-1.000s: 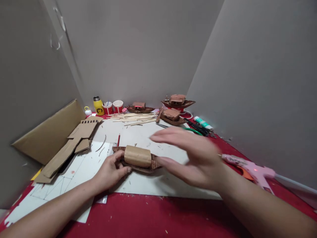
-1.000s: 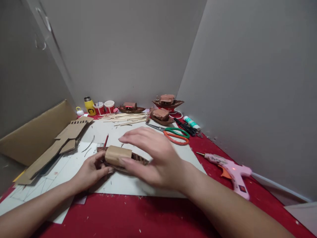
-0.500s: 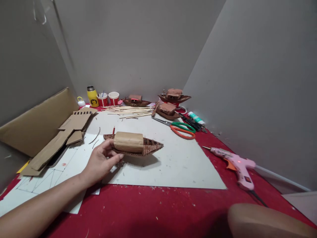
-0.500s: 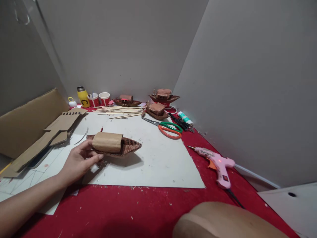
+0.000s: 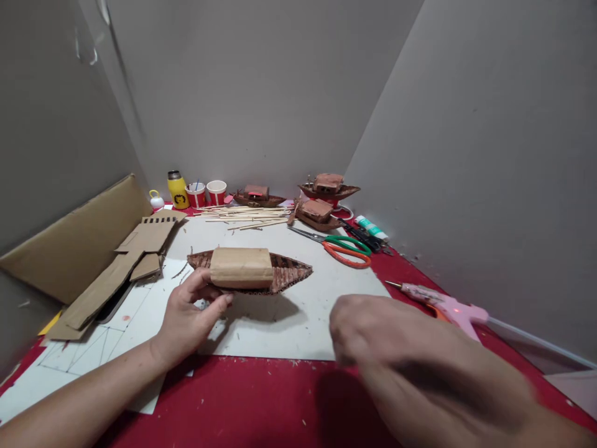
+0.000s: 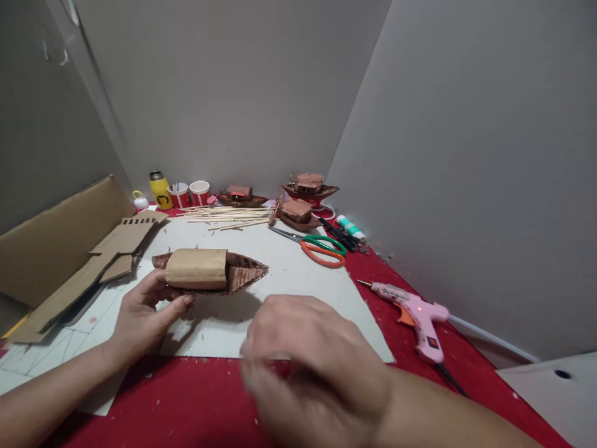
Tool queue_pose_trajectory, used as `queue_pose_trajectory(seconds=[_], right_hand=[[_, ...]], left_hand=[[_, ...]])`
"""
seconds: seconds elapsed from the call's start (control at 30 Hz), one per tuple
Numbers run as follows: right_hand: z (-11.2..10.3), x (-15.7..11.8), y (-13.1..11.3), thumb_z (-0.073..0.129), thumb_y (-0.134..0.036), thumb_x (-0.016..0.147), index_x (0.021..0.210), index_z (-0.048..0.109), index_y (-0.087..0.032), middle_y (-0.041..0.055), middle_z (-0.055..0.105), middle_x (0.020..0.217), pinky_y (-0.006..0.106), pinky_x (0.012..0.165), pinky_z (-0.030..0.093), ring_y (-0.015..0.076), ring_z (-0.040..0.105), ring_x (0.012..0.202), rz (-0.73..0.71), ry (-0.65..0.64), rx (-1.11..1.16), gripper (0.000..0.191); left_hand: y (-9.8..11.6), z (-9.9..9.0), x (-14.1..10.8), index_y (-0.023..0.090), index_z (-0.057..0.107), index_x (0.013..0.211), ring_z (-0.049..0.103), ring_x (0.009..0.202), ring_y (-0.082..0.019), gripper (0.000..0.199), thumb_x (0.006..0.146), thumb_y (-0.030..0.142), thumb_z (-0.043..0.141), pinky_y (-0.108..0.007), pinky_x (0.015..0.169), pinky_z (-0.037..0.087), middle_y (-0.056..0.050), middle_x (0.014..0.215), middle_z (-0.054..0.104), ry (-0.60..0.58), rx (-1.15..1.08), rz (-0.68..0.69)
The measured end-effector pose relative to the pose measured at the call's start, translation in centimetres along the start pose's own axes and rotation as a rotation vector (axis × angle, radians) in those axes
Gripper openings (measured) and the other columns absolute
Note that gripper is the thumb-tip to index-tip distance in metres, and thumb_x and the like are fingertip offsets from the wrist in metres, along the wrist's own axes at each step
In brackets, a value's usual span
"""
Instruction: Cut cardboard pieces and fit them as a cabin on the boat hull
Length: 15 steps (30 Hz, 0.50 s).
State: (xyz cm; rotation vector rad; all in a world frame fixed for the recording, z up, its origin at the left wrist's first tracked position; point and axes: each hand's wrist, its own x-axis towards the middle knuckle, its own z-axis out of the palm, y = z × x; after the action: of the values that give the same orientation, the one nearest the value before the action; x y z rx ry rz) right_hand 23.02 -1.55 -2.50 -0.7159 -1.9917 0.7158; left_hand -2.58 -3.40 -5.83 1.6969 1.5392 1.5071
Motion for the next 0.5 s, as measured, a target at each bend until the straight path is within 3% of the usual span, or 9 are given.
queue_pose_trajectory(seconds=[0.07, 0.13, 0.23, 0.33, 0.4, 0.5], right_hand=[[1.1, 0.8, -0.1, 0.055, -0.032, 0.095, 0.085, 0.062, -0.026, 0.0006, 0.062, 0.067, 0.028, 0.055, 0.052, 0.0139, 0.059, 0.057, 0.029, 0.067, 0.091, 0.014], [2.4, 1.0, 0.3, 0.056, -0.029, 0.093, 0.097, 0.061, -0.026, -0.0039, 0.056, 0.058, 0.025, 0.049, 0.048, 0.0119, 0.055, 0.049, 0.144, 0.065, 0.220, 0.006], [4.3, 0.8, 1.4, 0.055, -0.031, 0.092, 0.134, 0.045, -0.023, -0.0055, 0.059, 0.060, 0.023, 0.046, 0.046, 0.0102, 0.052, 0.046, 0.344, -0.065, 0.363, 0.044], [5.4, 0.8, 2.7, 0.053, -0.033, 0.092, 0.149, 0.028, -0.022, -0.0036, 0.064, 0.068, 0.023, 0.048, 0.050, 0.0096, 0.054, 0.046, 0.388, -0.121, 0.375, 0.063], [5.7, 1.0, 3.4, 0.054, -0.034, 0.091, 0.147, 0.031, -0.020, -0.0027, 0.065, 0.068, 0.023, 0.048, 0.051, 0.0097, 0.055, 0.047, 0.403, -0.119, 0.365, 0.062], [5.9, 1.3, 3.8, 0.056, -0.037, 0.090, 0.128, 0.051, -0.016, -0.0013, 0.064, 0.066, 0.022, 0.045, 0.050, 0.0093, 0.055, 0.044, 0.454, -0.143, 0.381, 0.044]], left_hand=[[0.0, -0.1, -0.1, 0.020, 0.062, 0.094, 0.062, 0.062, -0.009, 0.016, 0.080, 0.018, 0.068, -0.018, 0.059, 0.051, 0.004, 0.077, 0.064, 0.023, 0.042, 0.010], [0.0, -0.2, -0.2, 0.020, 0.061, 0.097, 0.064, 0.063, -0.010, 0.019, 0.080, 0.019, 0.069, -0.019, 0.061, 0.052, 0.004, 0.076, 0.066, 0.056, 0.077, 0.007], [-0.2, -0.1, -0.3, 0.021, 0.061, 0.100, 0.065, 0.062, -0.011, 0.021, 0.081, 0.020, 0.068, -0.020, 0.060, 0.052, 0.003, 0.076, 0.067, 0.076, 0.094, -0.001], [-0.1, 0.1, -0.5, 0.020, 0.061, 0.100, 0.064, 0.060, -0.011, 0.020, 0.081, 0.020, 0.067, -0.020, 0.058, 0.052, 0.004, 0.074, 0.067, 0.060, 0.106, 0.014], [0.0, 0.3, -0.7, 0.021, 0.062, 0.101, 0.064, 0.060, -0.011, 0.020, 0.081, 0.019, 0.066, -0.020, 0.058, 0.052, 0.003, 0.076, 0.068, 0.039, 0.141, 0.061], [0.1, 0.4, -0.9, 0.021, 0.062, 0.101, 0.065, 0.063, -0.011, 0.020, 0.082, 0.016, 0.064, -0.020, 0.061, 0.052, 0.002, 0.081, 0.069, -0.015, 0.201, 0.156]])
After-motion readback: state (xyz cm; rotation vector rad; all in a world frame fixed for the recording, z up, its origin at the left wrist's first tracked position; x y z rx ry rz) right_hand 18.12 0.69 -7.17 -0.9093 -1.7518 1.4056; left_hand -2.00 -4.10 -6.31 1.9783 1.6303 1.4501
